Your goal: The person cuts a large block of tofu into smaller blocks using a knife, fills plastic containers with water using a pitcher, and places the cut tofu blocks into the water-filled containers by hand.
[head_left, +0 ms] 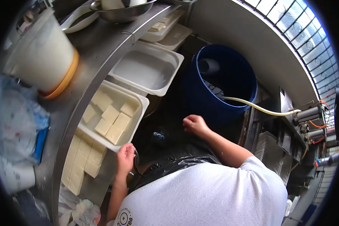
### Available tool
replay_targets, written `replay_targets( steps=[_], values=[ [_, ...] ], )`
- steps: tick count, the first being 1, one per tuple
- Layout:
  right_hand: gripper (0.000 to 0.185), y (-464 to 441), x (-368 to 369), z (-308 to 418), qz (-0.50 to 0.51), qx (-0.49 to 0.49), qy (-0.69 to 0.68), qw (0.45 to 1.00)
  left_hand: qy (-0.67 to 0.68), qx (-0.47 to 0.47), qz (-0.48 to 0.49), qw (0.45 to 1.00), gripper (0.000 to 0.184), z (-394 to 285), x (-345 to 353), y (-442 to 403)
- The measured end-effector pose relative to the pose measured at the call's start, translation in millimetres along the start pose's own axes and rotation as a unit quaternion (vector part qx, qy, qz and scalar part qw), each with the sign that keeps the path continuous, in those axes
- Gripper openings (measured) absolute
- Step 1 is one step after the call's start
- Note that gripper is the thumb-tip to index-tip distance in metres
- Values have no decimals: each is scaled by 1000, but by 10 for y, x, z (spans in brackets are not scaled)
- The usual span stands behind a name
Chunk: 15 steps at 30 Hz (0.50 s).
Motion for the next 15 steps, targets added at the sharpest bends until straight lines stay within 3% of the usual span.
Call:
replay_targets(
  steps=[1, 3, 6, 8, 9, 12, 13, 15],
  values=[
    [22, -81, -259, 185, -43, -78, 0, 996, 11, -53, 9, 998, 28, -96, 51, -100],
    [21, -41, -808, 932, -167, -181, 43, 968, -119, 81, 1, 990, 29, -419, 118, -380],
    [23, -339, -1610, 1616, -321, -309, 147, 883, -183, 127, -8, 975, 29, -838, 347, -558],
    [30, -708, -1907, 1765, -310, -208, 229, 899, -194, 141, -2, 971, 29, -998, 523, -657],
    [30, -962, -2069, 1706, -313, -204, 227, 900, -197, 142, 2, 970, 29, -1013, 599, -699],
    [45, -2120, -2300, 977, -200, -150, 445, 860, -216, 121, 2, 969, 30, -979, 818, -796],
    [49, -2536, -2347, 674, -130, -82, 473, 868, -219, 117, -4, 969, 30, -998, 894, -801],
    [60, -3057, -2343, 243, -90, 23, 372, 923, -222, 71, -18, 972, 31, -971, 973, -795]
  ],
)
Point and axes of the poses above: each hand's wrist, its own y-axis away from the middle knuckle, its own x-axis out of the palm, z = x × y, the point moved 9 cm from there along -y, towards the middle knuckle, and after that the axes turned 8 degrees about -z, right-handed, at the moved point
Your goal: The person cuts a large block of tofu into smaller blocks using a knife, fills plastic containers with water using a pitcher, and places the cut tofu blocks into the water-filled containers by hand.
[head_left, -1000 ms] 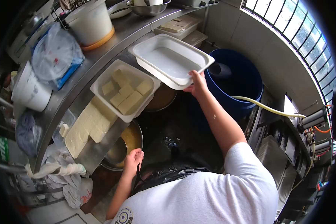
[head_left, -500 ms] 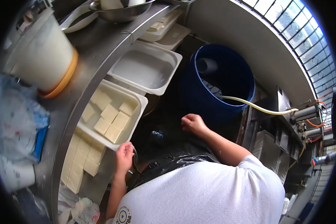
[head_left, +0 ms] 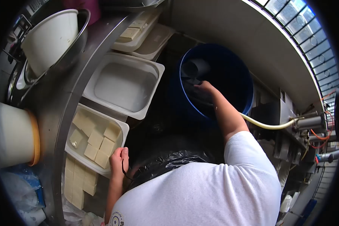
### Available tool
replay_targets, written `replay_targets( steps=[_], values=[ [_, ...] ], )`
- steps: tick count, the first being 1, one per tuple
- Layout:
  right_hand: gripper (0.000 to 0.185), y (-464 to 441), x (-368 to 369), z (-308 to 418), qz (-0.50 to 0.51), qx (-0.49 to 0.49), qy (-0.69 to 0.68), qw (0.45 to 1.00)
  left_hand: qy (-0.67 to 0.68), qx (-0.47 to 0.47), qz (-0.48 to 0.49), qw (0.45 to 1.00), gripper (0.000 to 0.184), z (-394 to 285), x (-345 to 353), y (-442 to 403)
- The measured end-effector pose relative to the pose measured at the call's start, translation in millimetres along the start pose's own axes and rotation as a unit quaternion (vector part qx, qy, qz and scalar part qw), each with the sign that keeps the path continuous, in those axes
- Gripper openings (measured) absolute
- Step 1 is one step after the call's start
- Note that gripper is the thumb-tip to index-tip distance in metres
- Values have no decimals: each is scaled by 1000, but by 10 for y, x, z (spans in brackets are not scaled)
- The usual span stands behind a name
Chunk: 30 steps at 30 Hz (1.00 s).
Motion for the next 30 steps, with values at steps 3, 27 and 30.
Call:
replay_targets(
  steps=[3, 27, 30],
  values=[
    [63, -740, 746, -171, 40, 120, -348, 929, -50, -7, -11, 999, 30, -99, 133, -48],
    [60, -726, -1023, -182, 46, -134, -300, 943, -250, 147, -86, 953, 64, -1342, 1183, -647],
    [66, -1132, -169, -310, -36, -234, 117, 964, -326, 200, -75, 921, 68, -1482, 1392, -862]
  ],
)
Point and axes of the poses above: each hand's wrist, its own y-axis away from the middle knuckle, its own x-axis out of the palm, z = x × y, the point moved 9 cm from there along -y, towards the middle knuckle, and after that the axes turned 8 degrees about -z, right-handed, at the moved point
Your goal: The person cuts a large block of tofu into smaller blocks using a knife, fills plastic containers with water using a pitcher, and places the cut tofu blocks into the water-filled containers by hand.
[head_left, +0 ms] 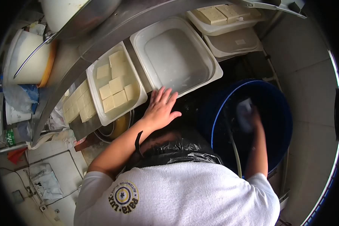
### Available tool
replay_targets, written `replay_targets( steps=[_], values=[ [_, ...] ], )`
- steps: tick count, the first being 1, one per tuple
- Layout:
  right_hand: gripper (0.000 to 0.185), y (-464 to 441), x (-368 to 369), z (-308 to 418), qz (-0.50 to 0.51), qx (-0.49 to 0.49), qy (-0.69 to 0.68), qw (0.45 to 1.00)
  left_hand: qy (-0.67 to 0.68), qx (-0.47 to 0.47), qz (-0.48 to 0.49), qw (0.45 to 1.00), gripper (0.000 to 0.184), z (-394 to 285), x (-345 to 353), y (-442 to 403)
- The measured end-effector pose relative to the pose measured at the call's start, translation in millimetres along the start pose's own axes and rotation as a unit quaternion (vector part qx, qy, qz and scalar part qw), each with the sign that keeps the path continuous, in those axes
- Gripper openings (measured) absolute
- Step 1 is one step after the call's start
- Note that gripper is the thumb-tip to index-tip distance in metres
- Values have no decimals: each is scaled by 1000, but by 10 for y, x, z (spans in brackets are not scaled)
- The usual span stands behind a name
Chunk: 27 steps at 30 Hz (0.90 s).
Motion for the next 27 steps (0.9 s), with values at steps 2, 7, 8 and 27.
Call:
replay_targets(
  steps=[2, 7, 8, 27],
  values=[
    [65, -54, 419, 78, -3, 3, 160, 987, 1, -8, 19, 1000, 62, 84, 255, -29],
    [56, -70, 1617, -178, 61, -59, 222, 971, 4, -72, 105, 992, 29, 371, 361, 73],
    [56, -3, 1652, -226, 60, -65, 223, 971, 4, -78, 102, 992, 29, 425, 353, 152],
    [46, 1419, -2723, 2666, -188, -184, -95, 960, 195, -44, 100, 975, 57, 497, 545, -249]
  ],
)
Point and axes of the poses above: each hand's wrist, its own y-axis away from the middle knuckle, its own x-axis out of the palm, z = x × y, the point moved 9 cm from there along -y, towards the middle knuckle, and after that the axes turned 8 degrees about -z, right-handed, at the moved point
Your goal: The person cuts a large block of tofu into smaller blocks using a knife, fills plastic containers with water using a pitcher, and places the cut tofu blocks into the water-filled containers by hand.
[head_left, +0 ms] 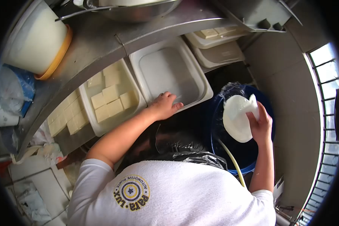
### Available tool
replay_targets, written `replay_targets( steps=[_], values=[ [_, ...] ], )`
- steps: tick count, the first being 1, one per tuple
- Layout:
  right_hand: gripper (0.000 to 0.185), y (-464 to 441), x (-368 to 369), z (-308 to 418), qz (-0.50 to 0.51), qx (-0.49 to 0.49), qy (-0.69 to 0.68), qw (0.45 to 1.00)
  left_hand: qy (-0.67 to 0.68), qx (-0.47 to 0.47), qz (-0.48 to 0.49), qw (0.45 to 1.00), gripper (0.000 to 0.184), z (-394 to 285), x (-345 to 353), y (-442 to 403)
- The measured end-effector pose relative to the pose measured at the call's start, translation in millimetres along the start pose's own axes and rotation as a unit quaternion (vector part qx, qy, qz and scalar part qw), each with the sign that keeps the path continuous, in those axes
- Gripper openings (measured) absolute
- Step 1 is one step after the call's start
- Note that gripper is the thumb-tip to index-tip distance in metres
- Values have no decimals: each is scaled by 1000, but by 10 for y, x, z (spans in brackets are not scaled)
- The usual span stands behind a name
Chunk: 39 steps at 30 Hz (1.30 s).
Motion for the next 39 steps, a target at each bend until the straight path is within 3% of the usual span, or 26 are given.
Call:
replay_targets(
  steps=[1, 2, 3, 5, 6, 8, 12, 14, 19, 21, 23, 25, 26, 29, 31, 32, 33, 35, 37, 38, 39],
  values=[
    [48, -157, -62, 331, 11, -59, 31, 998, 6, -12, -30, 999, 64, 84, -15, -124],
    [51, -285, -59, 537, 40, -66, 35, 996, 3, -63, 22, 998, 78, 227, 81, -231],
    [51, -399, -42, 820, 69, -83, 49, 993, 6, -53, 21, 998, 78, 189, 59, -299],
    [51, -572, 100, 1138, 152, -83, 83, 981, -155, -97, 83, 980, 99, 281, 90, -338],
    [51, -650, 114, 1288, 148, -80, 88, 982, -147, -129, 152, 969, 117, 397, 218, -343],
    [45, -662, 387, 1521, 258, -91, 141, 952, -152, -132, 171, 965, 119, 463, 285, -320],
    [44, -686, 811, 1801, 349, -116, 180, 912, -204, -134, 219, 945, 127, 496, 312, -286],
    [34, -585, 1078, 1980, 370, -253, 184, 875, -195, -130, 223, 946, 123, 398, 167, -278],
    [31, -395, 1554, 2345, 373, -323, 272, 826, -272, -145, 238, 921, 117, 581, 413, -341],
    [32, -312, 1681, 2538, 382, -337, 282, 813, -210, -15, 181, 961, 113, 506, 535, -408],
    [34, -239, 1701, 2645, 430, -331, 346, 766, -95, -67, 95, 989, 105, 514, 296, -391],
    [33, -183, 1659, 2645, 420, -369, 351, 751, -244, -18, 216, 945, 99, 239, 122, -320],
    [33, -241, 1610, 2589, 381, -352, 350, 780, -290, -1, 255, 922, 97, 223, 150, -293],
    [34, -460, 1182, 2307, 266, -317, 325, 851, -270, -11, 178, 946, 93, 455, 397, -429],
    [15, -649, 924, 1780, 211, -201, 281, 914, -359, 22, 231, 904, 76, 480, 527, -414],
    [17, -693, 802, 1450, 165, -149, 269, 937, -279, -65, 145, 947, 70, 525, 466, -401],
    [20, -687, 770, 991, 166, -49, 262, 949, -277, -71, 144, 947, 70, 484, 407, -380],
    [26, -450, 940, -37, 158, 10, 259, 953, -89, -73, 261, 958, 73, 305, 438, -231],
    [29, 65, 1426, -1243, 204, 92, 298, 928, 54, -63, 278, 957, 78, 280, 586, -77],
    [37, 373, 1552, -1458, 267, 144, 348, 887, 71, -52, 273, 958, 79, 107, 404, 19],
    [48, 825, 1931, -2121, 353, 183, 356, 846, 49, -53, 242, 968, 74, 23, 284, 69]
  ],
)
Point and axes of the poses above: each hand's wrist, its own y-axis away from the middle knuckle, its own x-axis out of the palm, z = x × y, the point moved 9 cm from there along -y, towards the middle knuckle, and after that the axes turned 8 degrees about -z, right-handed, at the moved point
